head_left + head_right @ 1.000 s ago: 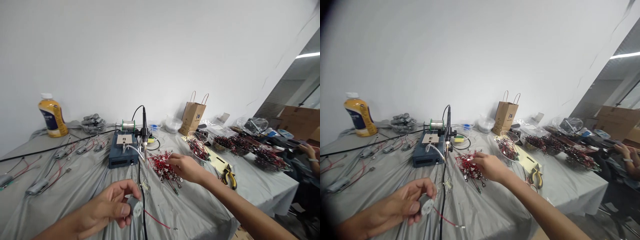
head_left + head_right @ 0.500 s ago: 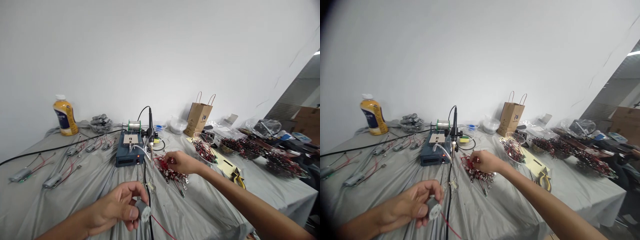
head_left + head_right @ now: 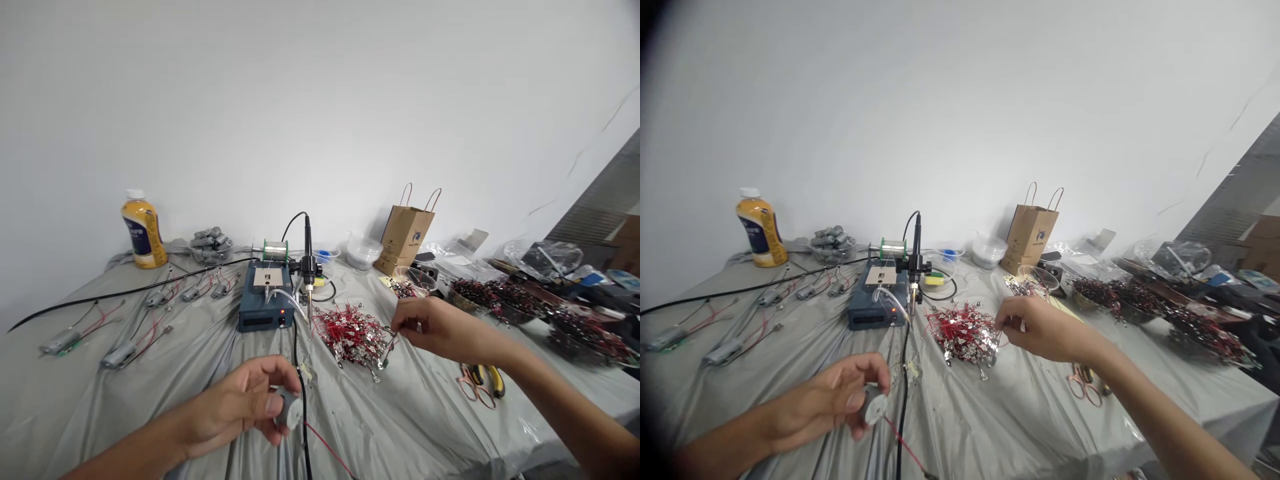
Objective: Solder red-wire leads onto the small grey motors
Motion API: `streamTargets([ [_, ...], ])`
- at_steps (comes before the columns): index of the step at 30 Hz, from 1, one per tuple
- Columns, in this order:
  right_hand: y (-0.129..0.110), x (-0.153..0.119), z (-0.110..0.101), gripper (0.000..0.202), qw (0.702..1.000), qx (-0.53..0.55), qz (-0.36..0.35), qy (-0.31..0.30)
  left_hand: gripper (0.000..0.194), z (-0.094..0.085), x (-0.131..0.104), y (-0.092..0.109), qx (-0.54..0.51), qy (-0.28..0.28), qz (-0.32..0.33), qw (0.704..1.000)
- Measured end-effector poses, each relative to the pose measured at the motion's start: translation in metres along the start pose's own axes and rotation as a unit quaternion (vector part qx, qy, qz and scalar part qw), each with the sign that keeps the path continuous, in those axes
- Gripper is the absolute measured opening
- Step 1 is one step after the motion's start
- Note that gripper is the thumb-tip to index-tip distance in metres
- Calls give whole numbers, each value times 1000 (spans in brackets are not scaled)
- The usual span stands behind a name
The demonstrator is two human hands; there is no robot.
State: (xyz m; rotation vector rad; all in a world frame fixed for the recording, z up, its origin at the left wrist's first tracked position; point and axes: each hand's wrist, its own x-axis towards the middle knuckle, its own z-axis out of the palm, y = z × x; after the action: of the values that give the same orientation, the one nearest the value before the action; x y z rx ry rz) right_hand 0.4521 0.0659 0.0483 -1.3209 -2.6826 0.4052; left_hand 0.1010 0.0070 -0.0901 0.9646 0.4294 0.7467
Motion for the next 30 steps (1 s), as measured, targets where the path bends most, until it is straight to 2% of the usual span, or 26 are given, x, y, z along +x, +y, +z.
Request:
streamTargets([
  [6, -18, 18, -19, 11, 994, -14, -55, 97, 30, -6, 0, 4, 24, 9, -4, 1000],
  [9, -21, 35, -14, 14, 979, -80, -100, 155, 32, -9, 1, 3, 29, 4, -5, 1000],
  [12, -17, 59, 5, 15, 967, -84, -117, 210, 34, -10, 2, 2, 35, -1, -11, 999],
  [16, -3, 92, 41, 12, 953, 15, -75, 293, 28, -10, 2, 4, 50, 50, -15, 997],
  [19, 9, 107, 67, 16, 934, 53, -60, 349, 34, -11, 2, 4, 48, 62, -16, 997],
  [22, 17, 110, 85, 20, 917, 37, -102, 385, 42, -10, 3, 3, 53, 45, -19, 997],
  [25, 20, 106, 94, 19, 909, 35, -144, 390, 38, -8, 3, 2, 63, 45, -23, 997],
  [30, 19, 101, 99, 14, 905, 52, -147, 396, 35, -10, 5, 1, 73, 56, 21, 996],
])
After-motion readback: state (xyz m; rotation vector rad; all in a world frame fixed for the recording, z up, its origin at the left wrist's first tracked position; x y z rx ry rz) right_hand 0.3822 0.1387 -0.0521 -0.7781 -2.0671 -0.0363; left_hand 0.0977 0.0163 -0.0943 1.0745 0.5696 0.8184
